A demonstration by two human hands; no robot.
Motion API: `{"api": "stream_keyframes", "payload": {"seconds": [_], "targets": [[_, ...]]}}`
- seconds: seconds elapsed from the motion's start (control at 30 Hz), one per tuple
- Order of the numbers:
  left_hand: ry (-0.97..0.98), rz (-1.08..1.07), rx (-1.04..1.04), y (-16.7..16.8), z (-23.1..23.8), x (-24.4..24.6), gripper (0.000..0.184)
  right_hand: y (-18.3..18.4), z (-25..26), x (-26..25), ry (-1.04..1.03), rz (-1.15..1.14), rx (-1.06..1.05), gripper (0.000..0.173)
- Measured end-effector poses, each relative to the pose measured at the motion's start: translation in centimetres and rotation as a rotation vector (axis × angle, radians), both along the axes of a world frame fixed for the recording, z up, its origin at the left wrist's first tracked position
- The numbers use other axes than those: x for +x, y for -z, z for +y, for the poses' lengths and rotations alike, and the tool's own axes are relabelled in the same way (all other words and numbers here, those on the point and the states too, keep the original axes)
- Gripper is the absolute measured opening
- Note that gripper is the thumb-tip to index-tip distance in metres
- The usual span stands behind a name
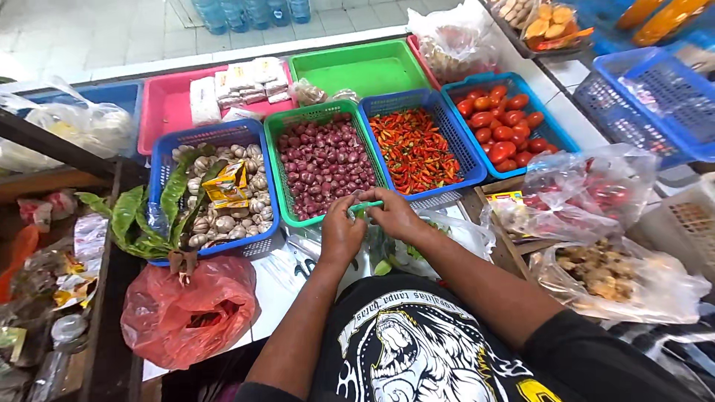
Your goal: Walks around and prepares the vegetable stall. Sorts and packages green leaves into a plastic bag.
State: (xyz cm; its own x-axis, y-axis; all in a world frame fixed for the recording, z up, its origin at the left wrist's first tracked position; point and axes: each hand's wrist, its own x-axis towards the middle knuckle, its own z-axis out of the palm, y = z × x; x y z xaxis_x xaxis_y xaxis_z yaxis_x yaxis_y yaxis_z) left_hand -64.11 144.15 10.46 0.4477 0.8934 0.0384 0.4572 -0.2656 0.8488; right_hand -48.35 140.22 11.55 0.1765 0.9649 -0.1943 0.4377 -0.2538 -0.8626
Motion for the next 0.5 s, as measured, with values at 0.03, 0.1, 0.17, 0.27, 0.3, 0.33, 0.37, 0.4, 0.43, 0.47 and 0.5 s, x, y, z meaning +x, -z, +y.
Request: {"api": "stream_keyframes", "payload": {"seconds": [0.03,0.1,0.17,0.27,0.3,0.33,0.37,0.4,0.43,0.47,0.5], "targets": [[0.019,0.001,0.007,-0.1,0.1,0.0,0.041,0.2,0.1,0.1,-0.015,-0.051,0.019,0.025],[0.075,-0.018,0.055,-0.6,0.0,0.0,0.044,0.3,0.2,-0.1,0.029,-0.229,0.062,0.025],[0.139,-0.038,0.101,-1.1,0.0,0.1,0.047,-0.1,0.1,-0.1,0.140,-0.294,0.103,0.036],[0.152,-0.061,0.088,-2.0,1.4,-0.7,0.046,-1.0,-0.7,0.6,0.209,-0.193,0.254,0.039],[0.148,-0.095,0.056,-2.5,1.9,-1.2,0.046,-1.1,-1.3,1.0,0.176,-0.153,0.275,0.034],[0.154,-0.157,0.021,-3.1,2.4,-1.7,0.047,-1.2,-2.0,1.4,0.103,-0.128,0.272,0.027],[0.170,-0.222,-0.018,-3.6,3.2,-2.2,0.048,-1.3,-2.8,1.7,-0.005,-0.126,0.227,0.021],[0.183,-0.254,-0.055,-3.7,3.9,-2.8,0.049,-1.0,-3.8,1.6,-0.128,-0.138,0.152,0.017],[0.171,-0.217,-0.080,-3.4,4.7,-3.5,0.048,-0.4,-4.8,1.3,-0.251,-0.168,0.058,0.017],[0.143,-0.118,-0.094,-2.9,5.6,-4.2,0.047,0.4,-5.6,1.0,-0.370,-0.211,-0.034,0.020],[0.107,-0.015,-0.095,-2.3,6.6,-5.0,0.045,1.2,-6.1,0.8,-0.465,-0.261,-0.101,0.025]]}}
